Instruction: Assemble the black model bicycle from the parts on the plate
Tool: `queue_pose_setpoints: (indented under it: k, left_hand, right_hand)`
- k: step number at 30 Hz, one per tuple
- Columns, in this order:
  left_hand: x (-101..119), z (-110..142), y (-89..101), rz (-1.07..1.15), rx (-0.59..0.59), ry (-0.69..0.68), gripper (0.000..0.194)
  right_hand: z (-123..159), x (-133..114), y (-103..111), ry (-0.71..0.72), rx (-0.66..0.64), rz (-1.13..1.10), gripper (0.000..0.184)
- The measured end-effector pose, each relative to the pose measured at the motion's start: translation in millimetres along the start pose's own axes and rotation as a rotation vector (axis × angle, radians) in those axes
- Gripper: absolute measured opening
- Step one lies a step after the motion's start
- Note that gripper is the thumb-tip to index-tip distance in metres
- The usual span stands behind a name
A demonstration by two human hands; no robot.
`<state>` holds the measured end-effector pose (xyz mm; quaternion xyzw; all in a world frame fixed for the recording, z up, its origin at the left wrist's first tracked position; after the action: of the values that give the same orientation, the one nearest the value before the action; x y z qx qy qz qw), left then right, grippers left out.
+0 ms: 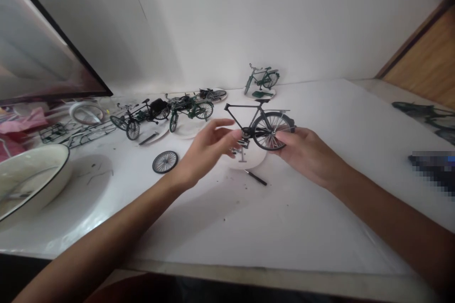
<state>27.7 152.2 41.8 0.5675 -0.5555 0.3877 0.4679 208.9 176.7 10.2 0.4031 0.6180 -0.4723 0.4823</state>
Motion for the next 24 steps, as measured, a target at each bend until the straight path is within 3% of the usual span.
queue_pose_setpoints:
  k: [4,8,11,13,15,17,18,21,24]
  left_hand:
    - [18.6,-2.0,-14.5,0.009,-0.092,-0.037,0.021]
    - [40.5,-17.1,-20.7,-0.108,-0.236,-0.159,0.014]
    - [52.5,-28.9,-26.9,-0.245,-0.320,-0.303,0.011]
    - [58.1,-34.8,-24.1,-0.356,-0.264,-0.432,0.011]
    - [61.3,-36.3,-11.1,-0.463,-0.116,-0.567,0.013]
    - [56.0,-32.3,7.5,-0.577,0.020,-0.646,0.014]
    - [48.1,-29.8,15.1,-0.626,0.027,-0.642,0.013]
    - [14.5,-23.9,36.4,-0.748,-0.034,-0.518,0.011]
    - [-3.0,-12.1,35.8,-0.894,-0.131,-0.583,0.011]
  right_hand:
    - [3.6,-2.5,-3.5,0.020,-0.001,0.038,0.009]
    - [5.5,-7.4,-2.9,0.067,-0.040,0.093,0.007]
    - [4.0,-5.1,8.0,0.070,0.019,0.226,0.007]
    - [2.7,-3.3,11.7,0.057,0.033,0.268,0.006]
    - [0.8,-2.6,11.9,0.043,0.018,0.222,0.005]
    - [-3.1,-2.3,15.2,0.030,0.033,0.143,0.004]
    - [-5.8,-1.5,19.0,0.023,0.057,0.111,0.004]
    - [-13.9,4.1,34.0,0.003,0.141,0.060,0.005]
    - [-18.6,10.4,47.5,-0.008,0.232,0.088,0.010]
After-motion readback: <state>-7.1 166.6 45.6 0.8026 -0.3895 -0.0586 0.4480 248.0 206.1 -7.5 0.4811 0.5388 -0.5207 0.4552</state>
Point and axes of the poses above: each hand's wrist, its own z-axis away from the middle knuckle, its own y-axis out of the back of the hand, x = y × z, the point moved 9 cm from there along -z, towards the middle knuckle, and after that the axes turned 9 degrees about x, right-handed, at the moved point
